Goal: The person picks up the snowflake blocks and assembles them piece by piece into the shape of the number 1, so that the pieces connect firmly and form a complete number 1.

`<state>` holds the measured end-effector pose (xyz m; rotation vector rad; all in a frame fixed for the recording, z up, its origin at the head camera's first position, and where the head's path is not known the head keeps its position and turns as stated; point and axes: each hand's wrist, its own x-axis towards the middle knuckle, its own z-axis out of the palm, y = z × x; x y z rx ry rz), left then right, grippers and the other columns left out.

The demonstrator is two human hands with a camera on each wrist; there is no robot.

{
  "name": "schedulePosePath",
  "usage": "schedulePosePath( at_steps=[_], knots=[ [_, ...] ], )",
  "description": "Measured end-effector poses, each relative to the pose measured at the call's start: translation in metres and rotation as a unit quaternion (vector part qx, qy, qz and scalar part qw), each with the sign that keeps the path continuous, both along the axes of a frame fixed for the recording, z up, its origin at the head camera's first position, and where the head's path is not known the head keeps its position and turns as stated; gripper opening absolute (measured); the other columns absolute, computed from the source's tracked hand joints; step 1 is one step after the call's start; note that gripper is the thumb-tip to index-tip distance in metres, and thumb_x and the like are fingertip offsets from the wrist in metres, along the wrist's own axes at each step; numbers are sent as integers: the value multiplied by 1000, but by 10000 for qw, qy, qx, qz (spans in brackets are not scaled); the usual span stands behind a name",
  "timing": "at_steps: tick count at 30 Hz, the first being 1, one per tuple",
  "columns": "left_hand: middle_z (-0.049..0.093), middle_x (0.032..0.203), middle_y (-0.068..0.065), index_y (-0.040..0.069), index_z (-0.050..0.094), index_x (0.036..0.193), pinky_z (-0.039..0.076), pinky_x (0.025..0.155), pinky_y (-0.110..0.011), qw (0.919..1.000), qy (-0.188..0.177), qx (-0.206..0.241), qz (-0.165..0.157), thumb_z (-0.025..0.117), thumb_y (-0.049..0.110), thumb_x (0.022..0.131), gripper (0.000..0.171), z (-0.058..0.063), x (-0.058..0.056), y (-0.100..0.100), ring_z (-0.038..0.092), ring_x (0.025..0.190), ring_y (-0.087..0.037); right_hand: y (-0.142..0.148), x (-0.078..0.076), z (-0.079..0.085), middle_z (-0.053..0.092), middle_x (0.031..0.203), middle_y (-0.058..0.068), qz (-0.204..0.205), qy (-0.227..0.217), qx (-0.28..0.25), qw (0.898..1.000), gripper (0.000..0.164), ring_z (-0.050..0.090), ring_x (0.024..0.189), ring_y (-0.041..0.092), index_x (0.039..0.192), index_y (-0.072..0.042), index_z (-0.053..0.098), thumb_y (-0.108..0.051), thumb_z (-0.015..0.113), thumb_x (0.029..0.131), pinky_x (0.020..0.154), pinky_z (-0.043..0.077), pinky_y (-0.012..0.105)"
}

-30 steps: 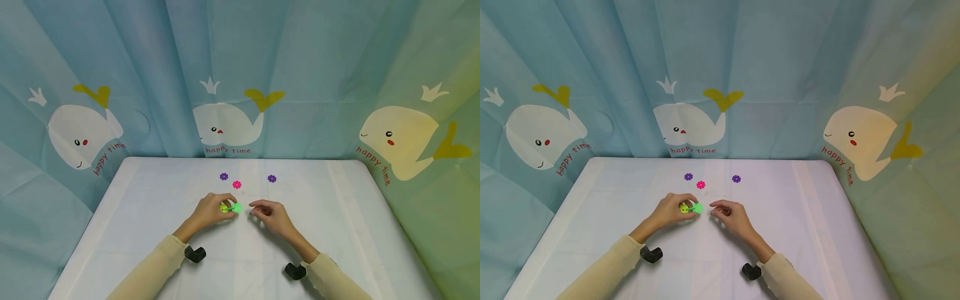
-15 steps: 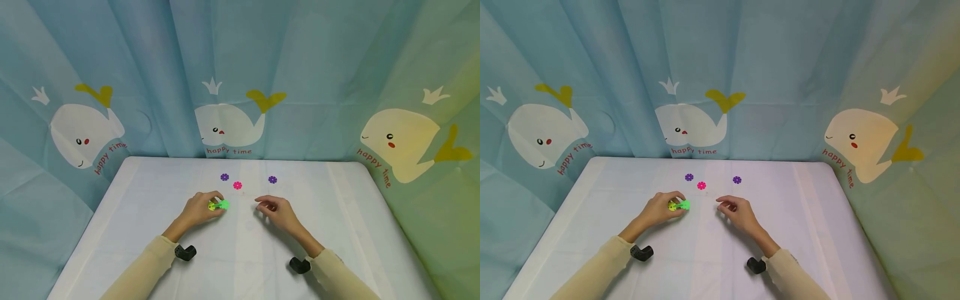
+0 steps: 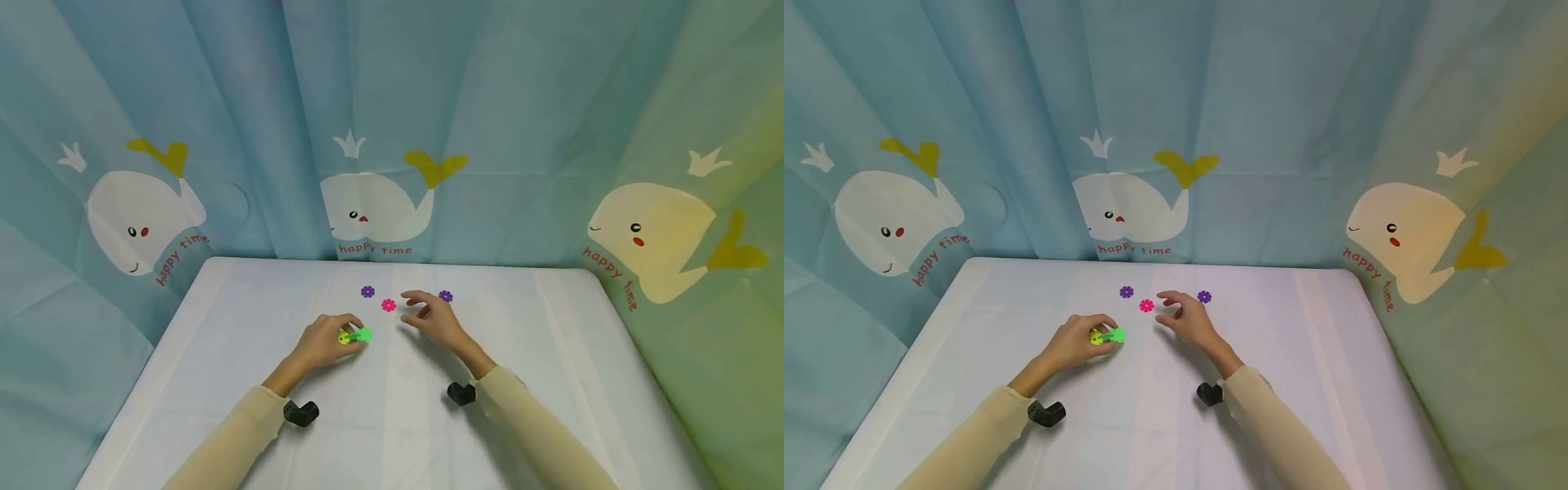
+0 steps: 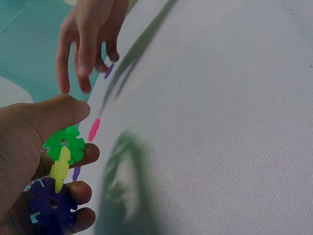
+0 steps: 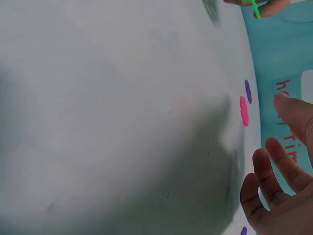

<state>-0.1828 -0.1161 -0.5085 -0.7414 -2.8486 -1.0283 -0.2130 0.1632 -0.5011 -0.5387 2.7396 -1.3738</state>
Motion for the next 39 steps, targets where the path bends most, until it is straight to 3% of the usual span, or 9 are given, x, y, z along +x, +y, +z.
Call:
schedulePosePath(
  at_steps=[8,13,19,22,32,39],
  knots=[
    [77,94,0,18,76,110,56,77,-41,10000,9,-26,12,85,30,85,29,-1,-1,-1,71,87,-17,-20,-19,-10,68,122,16,-82,-197,385,9990,46,58,80,20,135,-6,65,-12,79,91,70,49,32],
    [77,93,0,18,75,110,56,74,-39,10000,58,-43,-42,85,29,85,29,-2,-2,-1,71,86,-17,-29,-27,-12,68,115,14,-106,-74,915,9957,42,59,84,21,130,-7,68,-12,79,90,77,49,38],
    [77,93,-1,17,74,111,56,74,-40,10000,47,15,-82,85,28,85,29,0,-1,-1,71,85,-17,-35,-35,-14,65,112,10,-234,-197,1474,9886,39,61,100,27,127,-13,71,-17,80,89,86,49,47],
    [77,92,-1,17,74,110,56,74,-41,9999,50,45,-99,85,27,85,29,1,-2,-1,71,84,-17,-37,-37,-14,64,111,9,-270,-258,1628,9860,36,62,101,27,126,-16,72,-19,79,90,84,50,48],
    [77,91,-1,18,75,109,56,73,-41,9999,78,63,26,86,26,84,29,0,-2,-2,71,84,-18,-40,-38,-13,64,105,7,-295,-238,1522,9876,21,60,96,24,112,-14,75,-17,79,91,81,50,45],
    [77,91,-2,18,75,107,55,72,-42,9998,98,33,191,86,25,83,27,-1,-3,-2,71,85,-20,-38,-36,-17,68,101,6,-165,88,1254,9919,22,58,83,19,111,-12,72,-11,79,90,73,48,38]
  ],
)
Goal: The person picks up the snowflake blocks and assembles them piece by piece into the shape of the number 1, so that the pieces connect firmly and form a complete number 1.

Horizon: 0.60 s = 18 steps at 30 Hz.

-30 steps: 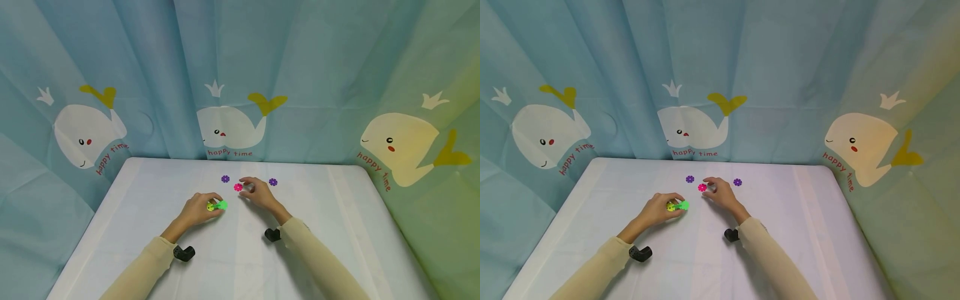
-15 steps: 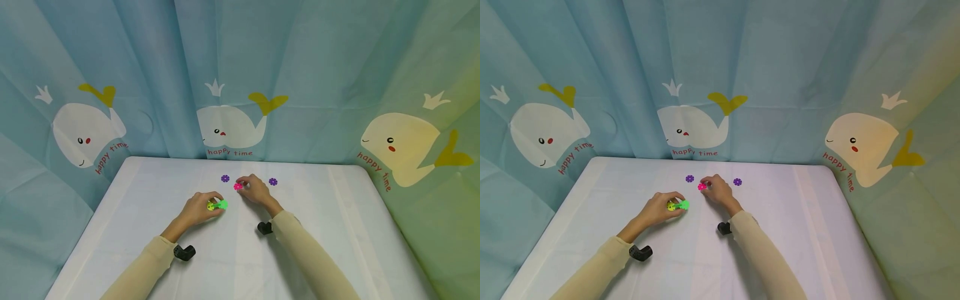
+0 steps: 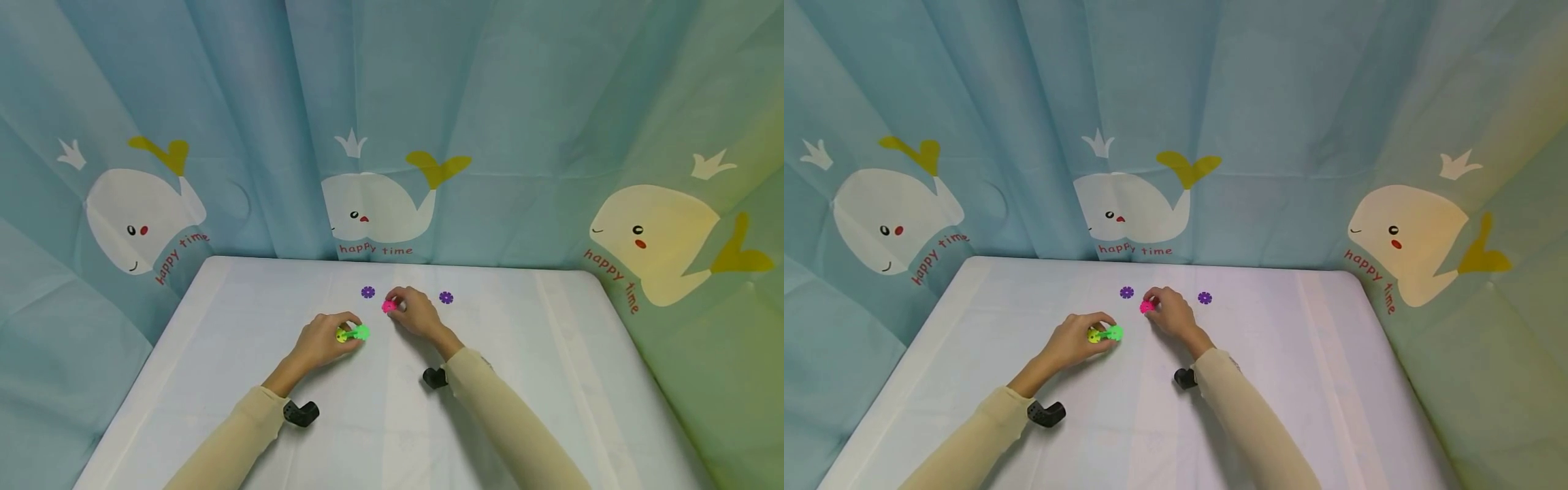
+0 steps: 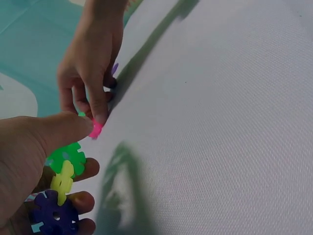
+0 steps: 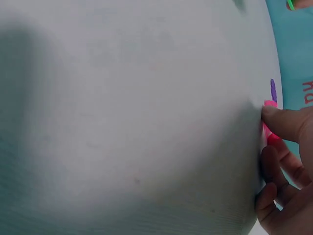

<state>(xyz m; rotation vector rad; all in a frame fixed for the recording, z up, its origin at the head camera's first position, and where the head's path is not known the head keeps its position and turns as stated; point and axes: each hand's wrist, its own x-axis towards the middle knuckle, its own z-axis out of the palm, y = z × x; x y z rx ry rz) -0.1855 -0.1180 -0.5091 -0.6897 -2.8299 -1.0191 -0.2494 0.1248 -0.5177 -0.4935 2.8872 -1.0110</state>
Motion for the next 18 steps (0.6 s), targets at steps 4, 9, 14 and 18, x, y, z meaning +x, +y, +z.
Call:
schedulePosePath(
  at_steps=[4,9,14,18],
  knots=[
    [76,90,-1,18,75,107,54,71,-41,10000,-27,-16,70,86,26,83,27,1,0,0,70,82,-18,-1,1,-2,70,98,5,97,183,-78,9998,23,56,75,16,113,-13,73,-9,77,92,67,47,34],
    [76,89,0,19,76,107,54,71,-40,9998,-48,-55,159,86,26,83,28,1,0,0,69,82,-17,-1,3,-1,71,93,2,27,220,-118,9997,23,58,75,15,113,-13,75,-10,79,91,66,48,33],
    [77,92,-2,19,76,109,54,74,-42,9997,-108,-60,193,86,27,84,28,1,-1,0,70,85,-19,0,2,0,73,92,1,-43,174,-125,9998,24,60,77,14,113,-10,78,-9,81,89,68,49,32],
    [77,93,-2,19,76,108,55,76,-44,9996,-178,-24,206,86,27,84,28,1,-1,1,70,87,-20,2,2,0,73,91,2,12,33,-186,9998,26,61,77,14,113,-8,78,-7,82,87,70,50,31]
  ],
)
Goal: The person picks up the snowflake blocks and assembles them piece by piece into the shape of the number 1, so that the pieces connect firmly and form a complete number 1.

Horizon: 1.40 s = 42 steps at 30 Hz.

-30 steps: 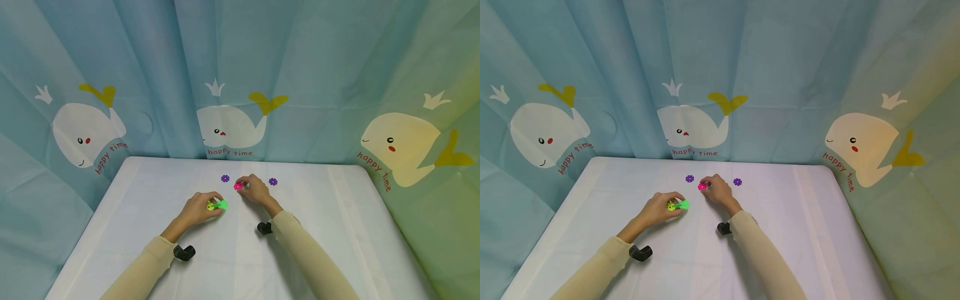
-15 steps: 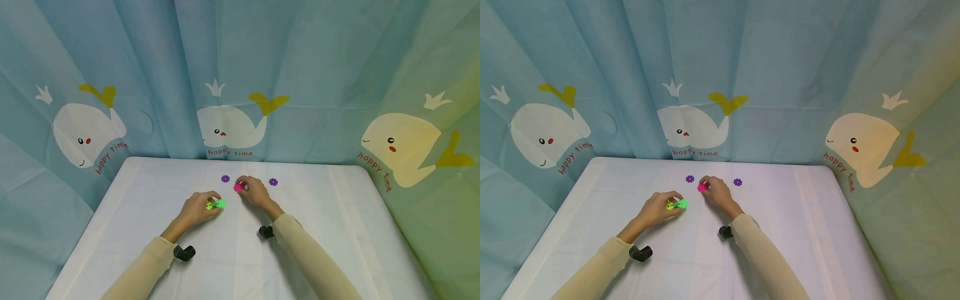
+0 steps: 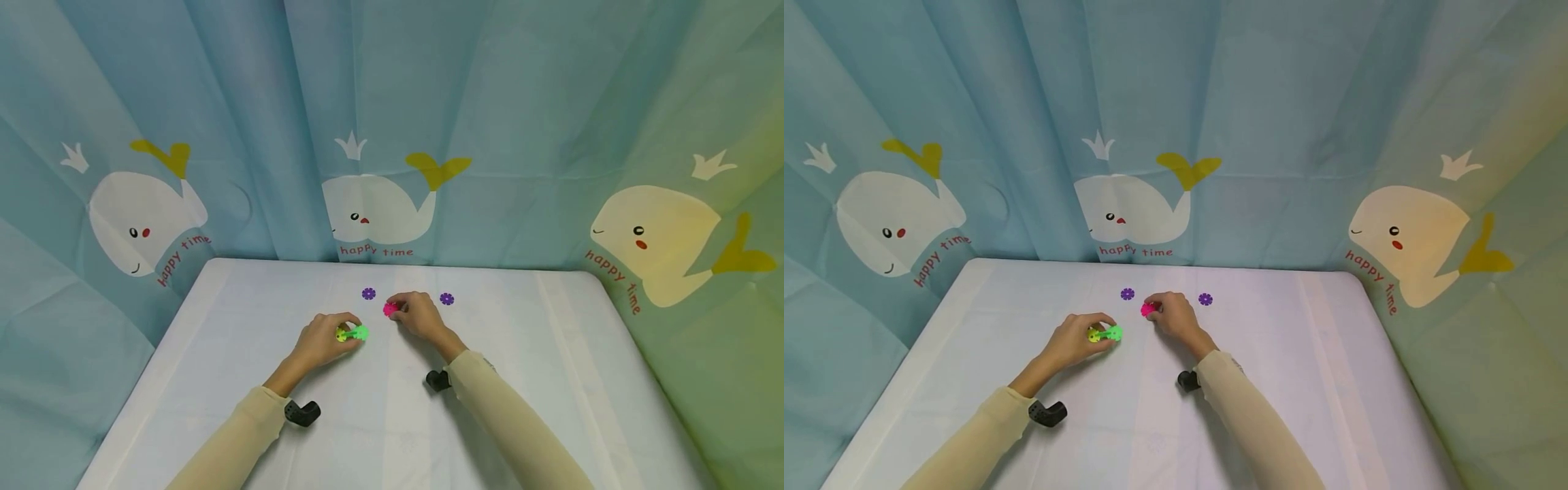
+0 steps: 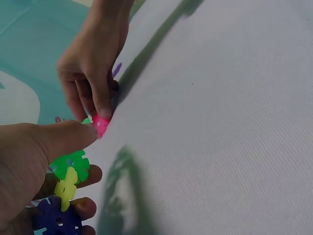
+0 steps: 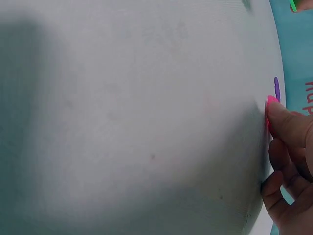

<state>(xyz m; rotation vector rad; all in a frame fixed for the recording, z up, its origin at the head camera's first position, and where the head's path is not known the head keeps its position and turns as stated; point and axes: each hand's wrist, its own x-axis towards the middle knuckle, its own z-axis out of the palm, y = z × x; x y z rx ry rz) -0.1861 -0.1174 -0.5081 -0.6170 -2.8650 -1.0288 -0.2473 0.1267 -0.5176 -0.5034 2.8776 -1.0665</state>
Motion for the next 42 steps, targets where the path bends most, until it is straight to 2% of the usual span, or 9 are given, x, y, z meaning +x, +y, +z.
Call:
schedulePosePath(
  at_steps=[7,15,23,30,37,42],
  knots=[
    [77,95,-2,18,76,109,54,80,-47,9997,-162,143,-78,86,24,84,27,3,1,4,69,90,-21,5,3,-2,75,90,2,202,70,-73,9997,26,61,79,13,112,-7,78,-8,83,86,75,52,34],
    [75,94,3,20,76,109,53,84,-46,9971,-609,447,-92,87,23,84,28,8,-1,10,66,92,-18,22,16,3,77,99,5,162,17,-438,9989,26,65,84,15,114,-6,78,-6,81,88,77,54,33],
    [75,93,3,19,76,110,53,84,-44,9967,-552,543,-227,87,22,84,28,16,-1,14,66,89,-15,44,33,20,78,95,3,153,82,-952,9953,27,63,78,14,113,-7,78,-7,83,87,71,53,29],
    [75,92,3,17,76,111,53,78,-34,9953,-439,685,-532,86,22,84,29,20,-2,16,65,83,-11,62,54,35,77,89,2,146,223,-1342,9906,27,65,76,14,112,-8,78,-13,84,86,70,53,28],
    [75,94,1,16,73,112,53,78,-32,9927,-428,848,-745,85,20,85,30,23,-1,18,64,84,-12,75,73,37,76,86,0,-38,-28,-1744,9847,26,66,77,14,112,-10,78,-15,84,87,71,53,25],
    [74,94,1,15,73,113,54,80,-33,9919,-395,905,-794,84,19,86,29,23,0,19,64,85,-13,78,81,36,77,91,5,-48,-161,-2023,9792,28,67,79,17,114,-9,76,-15,83,88,71,53,25]
  ],
)
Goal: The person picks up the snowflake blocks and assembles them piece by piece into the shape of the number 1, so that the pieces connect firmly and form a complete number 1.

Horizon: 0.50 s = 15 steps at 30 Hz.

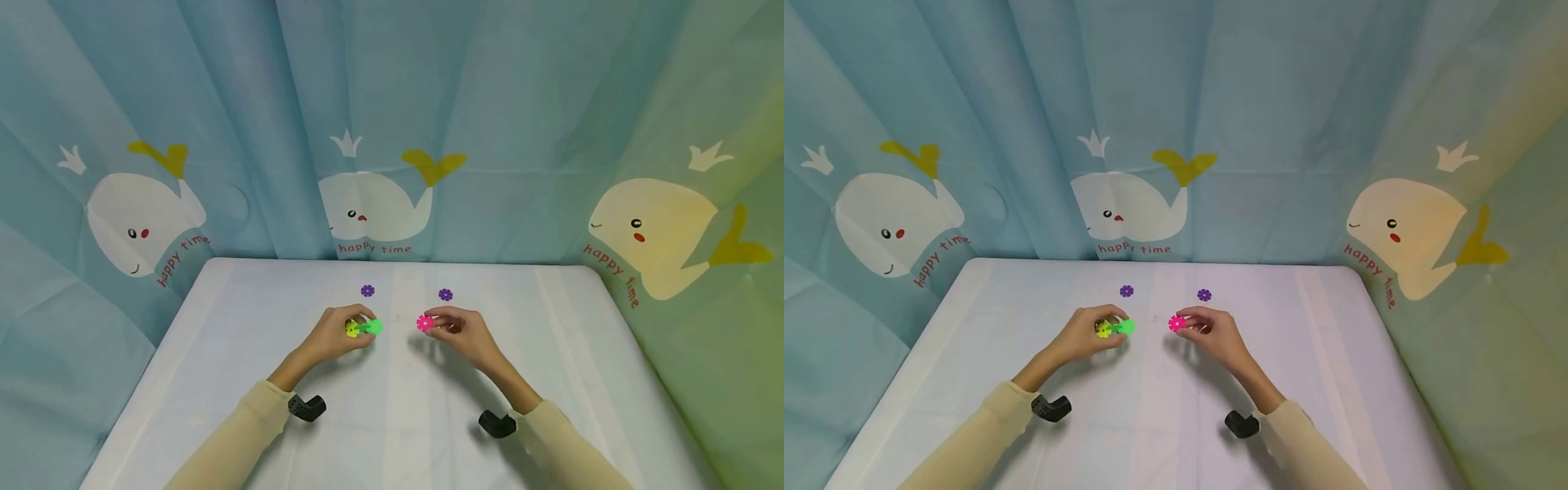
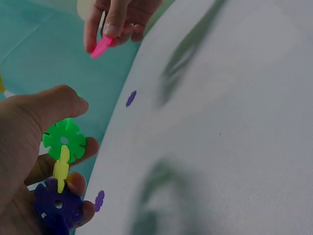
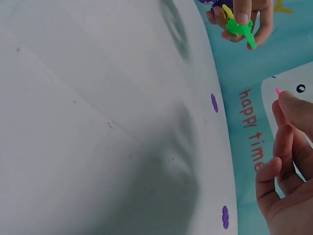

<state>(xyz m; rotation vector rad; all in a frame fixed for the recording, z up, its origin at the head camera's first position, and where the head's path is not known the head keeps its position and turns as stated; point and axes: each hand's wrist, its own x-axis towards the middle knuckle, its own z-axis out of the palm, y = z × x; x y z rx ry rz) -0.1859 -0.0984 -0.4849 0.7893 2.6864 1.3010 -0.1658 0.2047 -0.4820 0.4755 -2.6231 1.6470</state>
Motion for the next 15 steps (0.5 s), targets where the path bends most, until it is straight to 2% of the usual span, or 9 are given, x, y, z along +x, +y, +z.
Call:
schedulePosePath(
  at_steps=[7,15],
  knots=[
    [74,95,1,15,73,113,53,79,-31,10000,-47,-6,-54,82,18,87,28,2,0,2,65,86,-13,-3,5,0,76,92,10,-85,39,-82,9999,30,62,77,17,116,-4,75,-6,82,87,68,49,24],
    [75,99,-1,15,72,114,52,83,-36,9997,-228,-125,-10,80,19,89,27,7,2,6,65,90,-15,-20,19,28,75,93,19,28,251,-86,9996,28,63,79,25,114,5,72,5,78,86,70,51,26]
  ],
)
